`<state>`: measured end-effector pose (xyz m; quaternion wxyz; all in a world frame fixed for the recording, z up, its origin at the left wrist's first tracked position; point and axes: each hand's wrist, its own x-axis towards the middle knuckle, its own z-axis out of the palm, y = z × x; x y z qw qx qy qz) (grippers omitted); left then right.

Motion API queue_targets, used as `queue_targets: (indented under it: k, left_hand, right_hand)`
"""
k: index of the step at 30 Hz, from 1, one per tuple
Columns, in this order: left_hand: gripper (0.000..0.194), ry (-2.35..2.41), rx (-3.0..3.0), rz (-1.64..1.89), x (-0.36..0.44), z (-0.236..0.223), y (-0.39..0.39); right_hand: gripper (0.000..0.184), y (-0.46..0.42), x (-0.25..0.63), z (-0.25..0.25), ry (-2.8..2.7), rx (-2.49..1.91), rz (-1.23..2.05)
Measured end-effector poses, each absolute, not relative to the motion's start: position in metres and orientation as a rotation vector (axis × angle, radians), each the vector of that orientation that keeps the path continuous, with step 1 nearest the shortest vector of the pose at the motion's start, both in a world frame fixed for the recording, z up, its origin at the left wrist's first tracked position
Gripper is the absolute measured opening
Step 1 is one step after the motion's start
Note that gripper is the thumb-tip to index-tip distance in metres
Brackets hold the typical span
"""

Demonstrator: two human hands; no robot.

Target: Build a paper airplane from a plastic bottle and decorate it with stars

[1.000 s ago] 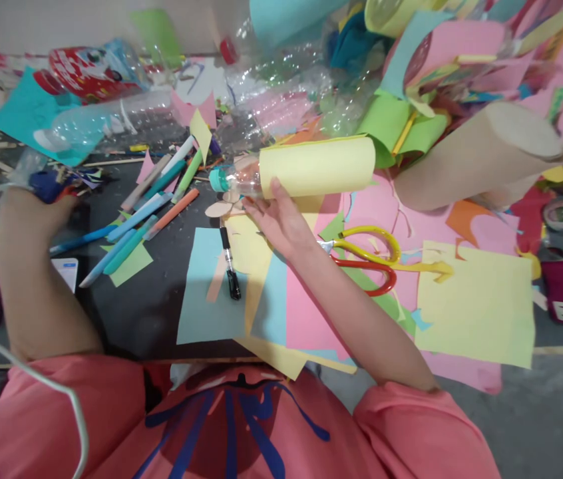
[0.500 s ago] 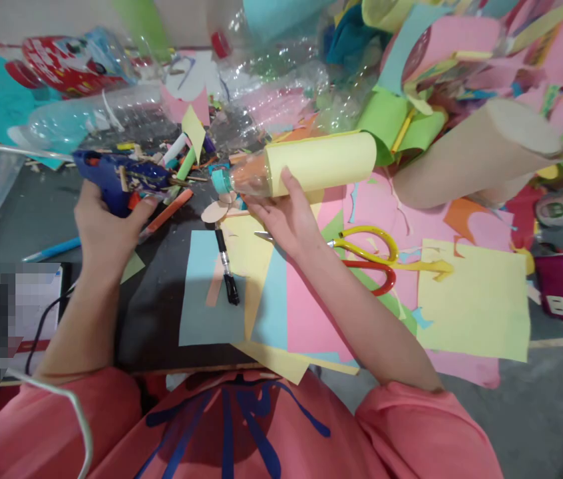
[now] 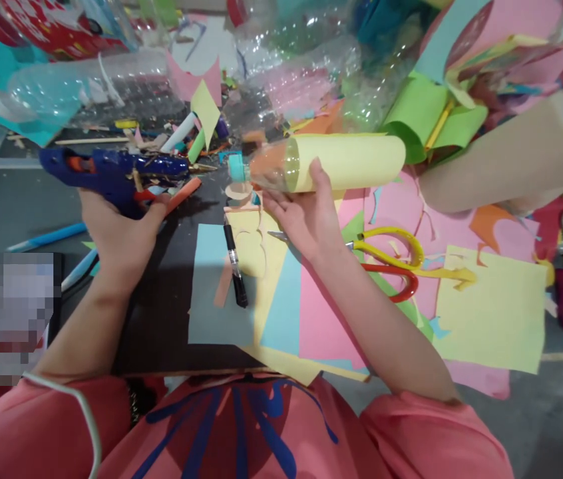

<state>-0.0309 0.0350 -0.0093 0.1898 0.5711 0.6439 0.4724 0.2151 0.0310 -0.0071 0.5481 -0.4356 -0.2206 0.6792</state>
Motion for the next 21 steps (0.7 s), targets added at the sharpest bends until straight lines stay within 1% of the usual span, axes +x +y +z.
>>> queue_targets:
  k: [4, 8, 10, 13, 15, 18, 21]
  left_hand:
    - [0.051, 1.829, 1.617, 1.299, -0.032, -0.013, 0.034]
    - [0.044, 1.835, 1.663, 1.271, -0.038, -0.017, 0.034]
    - [0.043, 1.833, 1.685, 1.261, -0.040, -0.017, 0.034]
    - [0.043, 1.832, 1.680, 1.224, -0.038, -0.014, 0.035]
    - [0.042, 1.849, 1.680, 1.214, -0.036, -0.012, 0.035]
    - [0.037, 1.865, 1.717, 1.225, -0.035, -0.014, 0.036]
    - [0.033, 1.781, 1.721, 1.198, -0.041, -0.025, 0.036]
  right_hand:
    - [0.064, 0.029, 0.214, -0.006, -0.486, -1.094, 1.557]
    - [0.062, 0.028, 0.214, -0.004, -0.487, -1.115, 1.566]
    - [0.061, 0.028, 0.214, -0.002, -0.447, -1.102, 1.570]
    - [0.054, 0.027, 0.213, 0.002, -0.384, -1.097, 1.590]
    - [0.053, 0.027, 0.212, 0.004, -0.362, -1.105, 1.590]
    - [0.059, 0.026, 0.212, 0.003, -0.412, -1.099, 1.584]
    - [0.064, 0.026, 0.214, -0.001, -0.531, -1.103, 1.579]
